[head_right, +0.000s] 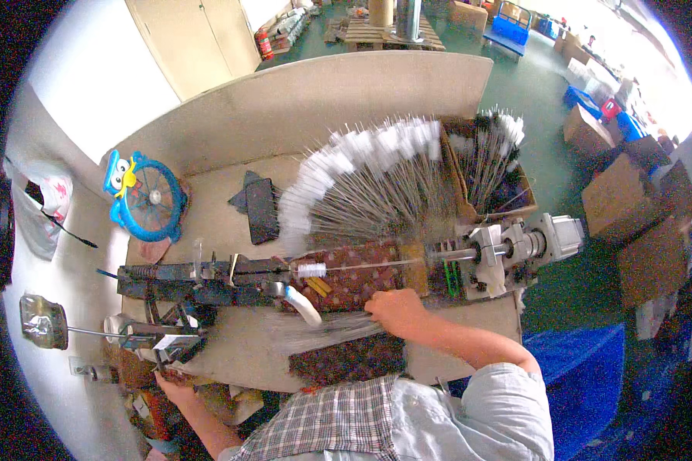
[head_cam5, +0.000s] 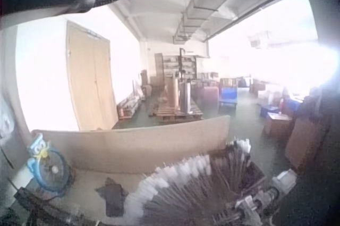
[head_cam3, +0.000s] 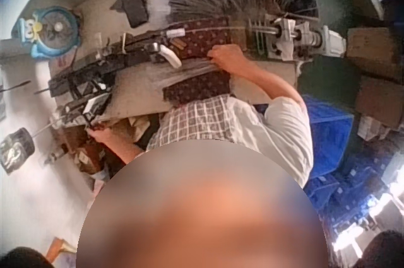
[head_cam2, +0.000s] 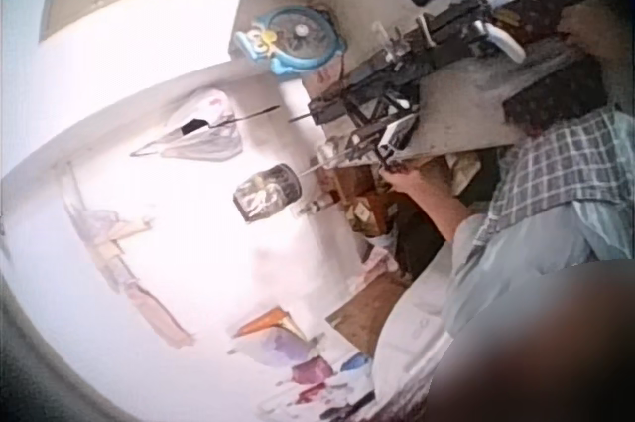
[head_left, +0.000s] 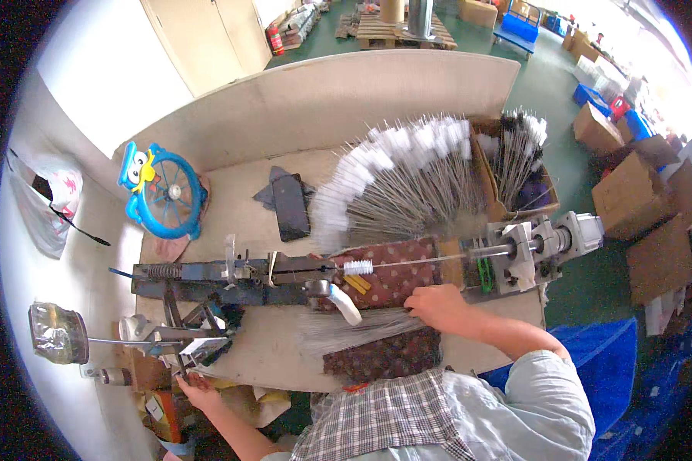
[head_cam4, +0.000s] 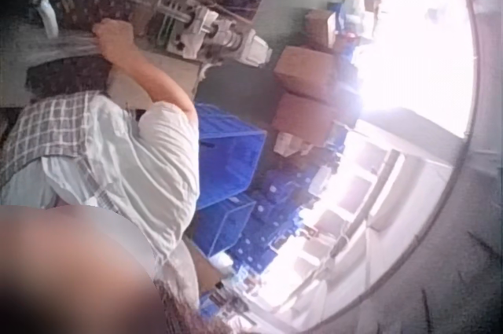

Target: Using a machine to attach white bristles into a handle and checking the quality of the product.

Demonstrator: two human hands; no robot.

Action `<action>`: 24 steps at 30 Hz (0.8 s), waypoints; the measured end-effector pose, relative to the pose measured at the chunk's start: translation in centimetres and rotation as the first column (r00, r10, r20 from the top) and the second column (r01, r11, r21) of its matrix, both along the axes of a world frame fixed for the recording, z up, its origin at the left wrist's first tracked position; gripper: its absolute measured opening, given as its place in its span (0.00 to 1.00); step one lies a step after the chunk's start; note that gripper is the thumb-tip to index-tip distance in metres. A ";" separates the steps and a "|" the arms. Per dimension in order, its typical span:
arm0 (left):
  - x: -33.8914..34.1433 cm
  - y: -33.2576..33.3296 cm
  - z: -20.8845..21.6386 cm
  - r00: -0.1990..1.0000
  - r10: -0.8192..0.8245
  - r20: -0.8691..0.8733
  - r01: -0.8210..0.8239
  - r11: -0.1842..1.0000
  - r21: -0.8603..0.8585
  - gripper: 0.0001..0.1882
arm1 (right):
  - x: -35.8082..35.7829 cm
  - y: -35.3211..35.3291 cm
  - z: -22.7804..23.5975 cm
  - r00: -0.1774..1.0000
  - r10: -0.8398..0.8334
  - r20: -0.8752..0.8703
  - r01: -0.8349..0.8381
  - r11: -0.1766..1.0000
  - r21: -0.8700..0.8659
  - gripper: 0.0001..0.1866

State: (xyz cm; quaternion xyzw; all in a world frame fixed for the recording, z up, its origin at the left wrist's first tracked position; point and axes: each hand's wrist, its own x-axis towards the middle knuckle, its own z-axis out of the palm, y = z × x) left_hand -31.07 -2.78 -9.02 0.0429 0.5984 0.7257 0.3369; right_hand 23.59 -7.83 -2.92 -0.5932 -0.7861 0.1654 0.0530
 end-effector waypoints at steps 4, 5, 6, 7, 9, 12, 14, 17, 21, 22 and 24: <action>6.1 -1.3 1.2 0.998 -0.036 -0.058 0.033 0.998 -0.051 0.18 | 0.9 -0.5 1.7 0.999 -0.037 -0.036 0.039 0.998 0.054 0.07; 7.9 -1.6 1.7 0.988 -0.134 -0.082 0.126 0.987 -0.097 0.17 | 1.0 -0.7 2.4 0.998 -0.068 -0.020 0.069 0.996 0.050 0.07; 9.0 -1.7 1.4 0.988 -0.131 -0.083 0.123 0.987 -0.101 0.17 | 1.0 -0.9 2.7 0.998 -0.065 -0.021 0.066 0.997 0.046 0.07; 10.0 -1.5 0.5 0.983 -0.174 0.050 0.175 0.985 -0.008 0.15 | 1.1 -1.0 3.0 0.997 -0.077 0.005 0.077 0.997 0.002 0.08; 13.0 -1.4 -1.3 0.928 -0.310 0.205 0.294 0.950 0.104 0.12 | 1.6 -1.3 3.5 0.996 -0.089 0.033 0.090 0.995 -0.039 0.10; 21.2 -1.6 1.6 0.786 -0.468 0.404 0.478 0.875 0.084 0.09 | 2.4 -2.1 3.9 0.997 -0.069 0.042 0.072 0.995 -0.071 0.10; 24.9 -1.6 3.6 0.693 -0.552 0.464 0.560 0.817 0.137 0.09 | 2.9 -2.8 4.1 0.995 -0.086 0.052 0.089 0.994 -0.062 0.09; 27.3 -1.7 5.0 0.533 -0.671 0.515 0.660 0.711 0.243 0.10 | 3.9 -4.6 4.8 0.989 -0.139 0.053 0.139 0.990 -0.003 0.08; 28.5 -1.0 5.5 0.537 -0.722 0.436 0.699 0.670 0.250 0.12 | 6.8 -6.1 8.2 0.958 -0.179 0.222 0.180 0.984 0.020 0.06; 29.1 -0.9 5.9 0.535 -0.726 0.433 0.701 0.667 0.253 0.12 | 8.3 -6.2 9.6 0.966 -0.176 0.190 0.147 0.977 0.158 0.06; 31.2 -0.6 6.9 0.534 -0.835 0.131 0.812 0.550 0.197 0.11 | 10.6 -6.1 10.6 0.979 -0.200 0.026 0.182 0.931 0.316 0.08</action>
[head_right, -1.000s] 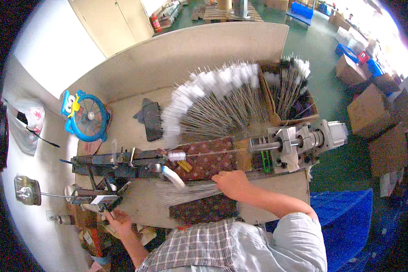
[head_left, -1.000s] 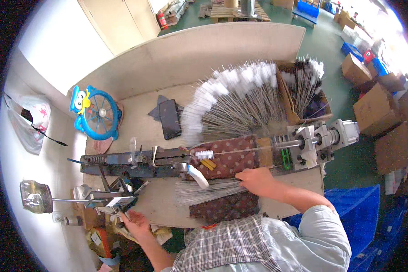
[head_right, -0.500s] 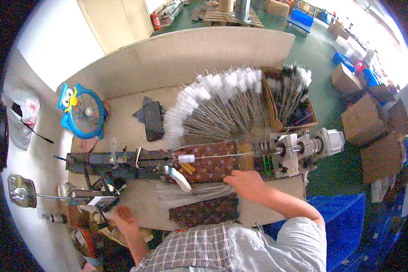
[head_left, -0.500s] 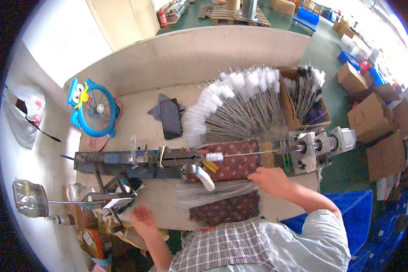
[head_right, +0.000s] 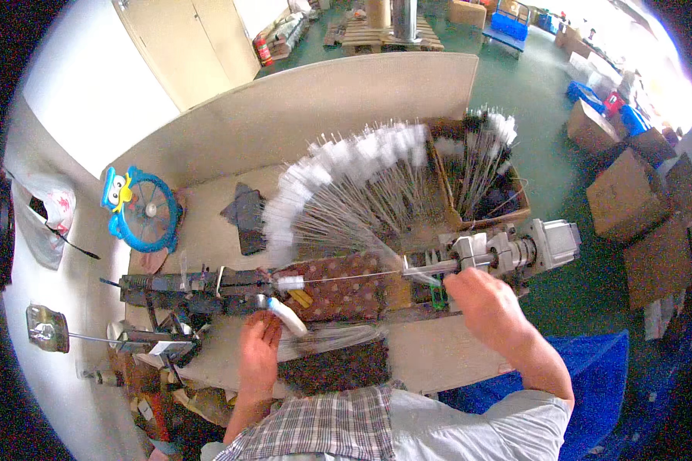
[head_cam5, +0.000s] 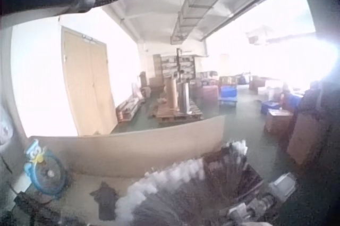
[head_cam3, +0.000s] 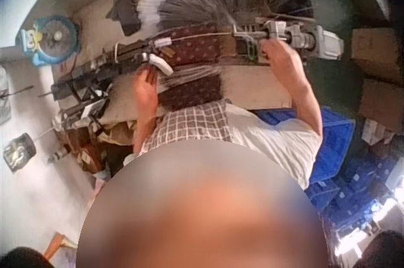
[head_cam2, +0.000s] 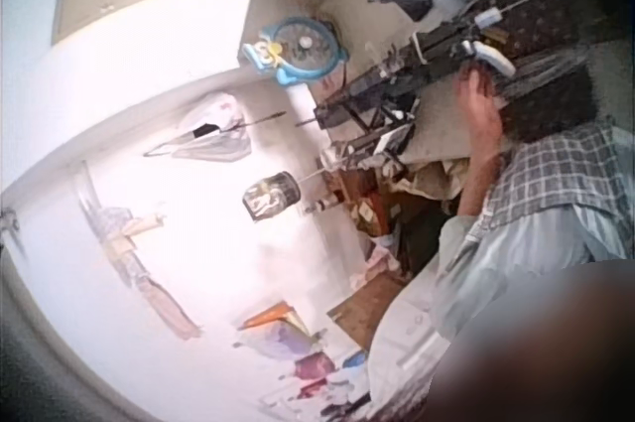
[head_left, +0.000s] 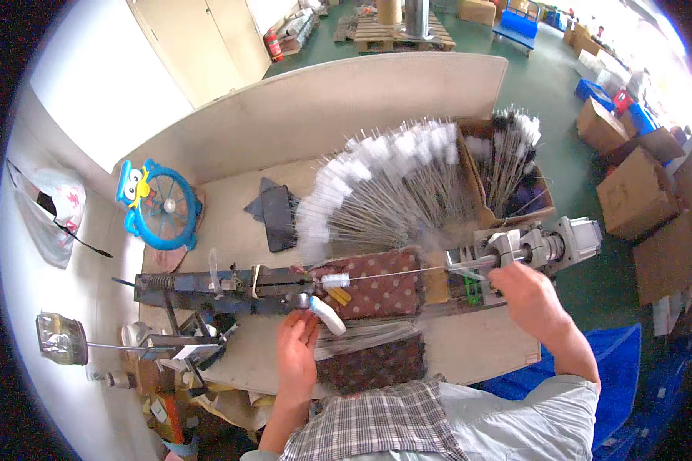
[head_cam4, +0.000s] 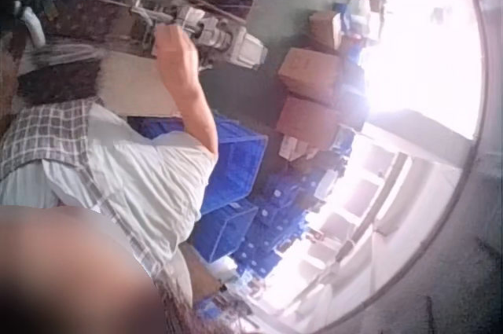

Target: Using a machine to attach white bristles into a handle and checking the quality of the product.

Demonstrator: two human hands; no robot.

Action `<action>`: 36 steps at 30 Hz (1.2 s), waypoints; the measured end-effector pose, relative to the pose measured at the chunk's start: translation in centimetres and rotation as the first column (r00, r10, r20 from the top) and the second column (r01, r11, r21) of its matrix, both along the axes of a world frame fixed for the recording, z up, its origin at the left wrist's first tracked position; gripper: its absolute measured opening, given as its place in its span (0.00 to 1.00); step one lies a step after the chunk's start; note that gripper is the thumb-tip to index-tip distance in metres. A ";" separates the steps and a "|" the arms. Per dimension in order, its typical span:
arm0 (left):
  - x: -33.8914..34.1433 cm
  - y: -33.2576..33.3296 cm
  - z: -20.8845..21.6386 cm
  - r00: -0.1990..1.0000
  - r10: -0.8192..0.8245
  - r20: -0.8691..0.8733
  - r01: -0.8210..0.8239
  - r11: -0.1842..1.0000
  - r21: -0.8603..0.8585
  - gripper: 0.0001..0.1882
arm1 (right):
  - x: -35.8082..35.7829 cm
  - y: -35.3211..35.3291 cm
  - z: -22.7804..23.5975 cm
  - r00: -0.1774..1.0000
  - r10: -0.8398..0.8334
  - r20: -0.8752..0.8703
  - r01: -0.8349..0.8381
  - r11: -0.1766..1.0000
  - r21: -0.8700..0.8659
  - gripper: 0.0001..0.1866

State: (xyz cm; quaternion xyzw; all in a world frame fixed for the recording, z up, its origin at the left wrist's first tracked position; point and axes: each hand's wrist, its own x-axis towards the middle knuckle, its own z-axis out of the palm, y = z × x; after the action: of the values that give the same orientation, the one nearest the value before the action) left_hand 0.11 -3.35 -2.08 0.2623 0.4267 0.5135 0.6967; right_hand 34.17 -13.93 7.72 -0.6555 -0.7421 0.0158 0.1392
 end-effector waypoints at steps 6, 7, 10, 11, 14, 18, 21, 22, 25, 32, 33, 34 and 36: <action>5.6 0.6 0.8 0.952 -0.135 -0.275 0.082 0.977 -0.197 0.09 | -2.2 7.0 -0.4 0.888 0.230 -0.399 -0.256 0.967 -0.011 0.07; 5.6 1.0 1.7 0.981 -0.183 -0.056 0.158 0.938 -0.310 0.10 | -2.8 8.3 -1.4 0.901 0.261 -0.347 -0.296 0.954 -0.050 0.07; 3.9 0.9 5.9 0.833 -0.144 0.535 0.305 0.925 -0.226 0.15 | -3.6 11.2 -1.0 0.966 0.189 -0.176 -0.252 0.837 -0.486 0.10; 2.4 1.0 7.1 0.564 -0.049 0.824 0.344 0.921 -0.181 0.16 | -3.4 11.6 -0.9 0.968 0.192 -0.161 -0.248 0.838 -0.487 0.10; -2.0 2.6 8.6 0.422 -0.089 0.902 0.541 0.823 -0.172 0.27 | -2.1 13.2 -1.5 0.950 0.130 -0.284 -0.228 0.909 -0.349 0.11; -0.7 2.2 7.2 0.715 -0.156 0.682 0.349 0.924 -0.154 0.33 | -0.9 17.5 -2.9 0.933 -0.195 -0.302 0.091 0.941 -0.326 0.11; -1.1 2.6 7.3 0.762 -0.137 0.633 0.355 0.906 -0.232 0.30 | -1.1 17.5 -2.5 0.949 -0.237 -0.208 0.134 0.900 -0.416 0.10; -1.6 2.6 6.8 0.749 -0.185 0.636 0.392 0.898 -0.200 0.30 | -1.0 16.9 -2.3 0.947 -0.268 -0.179 0.142 0.846 -0.515 0.10; -1.6 2.2 6.4 0.796 -0.155 0.585 0.335 0.918 -0.212 0.30 | -0.9 13.9 -1.6 0.986 -0.129 -0.105 0.078 0.917 -0.390 0.11; -1.5 1.9 6.0 0.798 -0.116 0.591 0.265 0.949 -0.171 0.27 | 0.1 11.5 -0.5 0.972 -0.016 -0.233 -0.073 0.926 -0.371 0.10; -1.5 1.8 5.9 0.807 -0.106 0.580 0.252 0.951 -0.177 0.27 | -0.2 11.3 -0.3 0.969 -0.006 -0.246 -0.088 0.924 -0.372 0.10; -1.5 1.7 6.0 0.810 -0.101 0.578 0.248 0.951 -0.182 0.27 | -0.6 11.1 0.0 0.973 0.013 -0.231 -0.096 0.932 -0.350 0.10; -1.3 1.5 6.4 0.837 -0.089 0.541 0.220 0.958 -0.182 0.24 | -0.6 11.0 -0.7 0.973 0.039 -0.228 -0.114 0.939 -0.323 0.10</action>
State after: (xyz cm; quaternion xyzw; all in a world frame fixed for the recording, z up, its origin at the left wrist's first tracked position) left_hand -1.15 -1.87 4.36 0.0602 0.2547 0.4526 0.8524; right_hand 33.61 -2.95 7.00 -0.6343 -0.7339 0.2187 0.1061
